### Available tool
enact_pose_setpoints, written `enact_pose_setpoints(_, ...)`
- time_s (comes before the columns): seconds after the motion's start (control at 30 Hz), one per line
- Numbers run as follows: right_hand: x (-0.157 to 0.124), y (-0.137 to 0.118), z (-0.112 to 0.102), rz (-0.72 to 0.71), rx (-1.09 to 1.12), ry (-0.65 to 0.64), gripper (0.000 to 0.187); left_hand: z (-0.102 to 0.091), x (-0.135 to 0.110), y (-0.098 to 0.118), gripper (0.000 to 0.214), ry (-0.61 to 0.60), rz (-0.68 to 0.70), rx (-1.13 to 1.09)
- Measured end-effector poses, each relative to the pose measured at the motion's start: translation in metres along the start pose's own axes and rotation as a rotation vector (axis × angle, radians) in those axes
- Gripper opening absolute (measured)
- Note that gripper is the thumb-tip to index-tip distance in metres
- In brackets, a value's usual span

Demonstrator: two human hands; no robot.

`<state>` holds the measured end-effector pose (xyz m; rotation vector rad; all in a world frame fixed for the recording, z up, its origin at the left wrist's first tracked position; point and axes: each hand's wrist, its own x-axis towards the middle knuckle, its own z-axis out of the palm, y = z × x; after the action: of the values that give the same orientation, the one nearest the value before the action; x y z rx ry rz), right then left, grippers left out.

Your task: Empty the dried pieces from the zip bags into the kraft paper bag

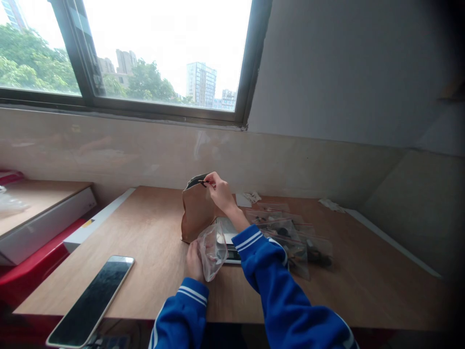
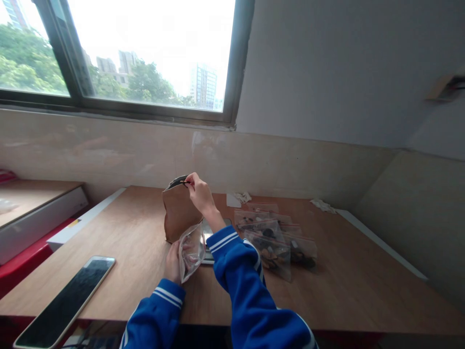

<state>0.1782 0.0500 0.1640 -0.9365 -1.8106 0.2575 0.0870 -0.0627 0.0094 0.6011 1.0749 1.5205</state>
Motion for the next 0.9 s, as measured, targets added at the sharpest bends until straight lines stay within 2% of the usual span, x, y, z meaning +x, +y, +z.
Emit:
enact_pose_setpoints(0.13, 0.012, -0.009, 0.001, -0.038, -0.045, 0.086, 0.009, 0.001, 0.000, 0.000, 0.038, -0.007, -0.001, -0.034)
enact_pose_setpoints(0.27, 0.014, -0.009, 0.004, 0.010, -0.166, -0.011, 0.012, 0.003, -0.004, 0.005, 0.038, 0.017, -0.026, -0.053)
enact_pose_setpoints(0.4, 0.007, -0.001, 0.001, 0.036, -0.194, -0.037, 0.016, 0.004, -0.007, 0.009, 0.043, 0.015, -0.073, -0.070)
enact_pose_setpoints(0.57, 0.007, 0.003, -0.009, -0.030, -0.190, -0.094, 0.016, 0.003, -0.004, 0.009, 0.042, -0.020, -0.124, -0.115)
enact_pose_setpoints(0.67, 0.006, 0.003, -0.013, -0.085, -0.204, -0.097, 0.019, 0.000, 0.001, 0.007, 0.041, -0.046, -0.178, -0.199)
enact_pose_setpoints(0.8, -0.001, -0.001, -0.016, -0.117, -0.291, -0.114, 0.026, -0.007, 0.009, 0.005, 0.043, -0.047, -0.162, -0.230)
enact_pose_setpoints(0.9, -0.010, -0.007, -0.020, -0.119, -0.321, -0.060, 0.028, -0.010, 0.010, 0.004, 0.048, -0.039, -0.186, -0.247)
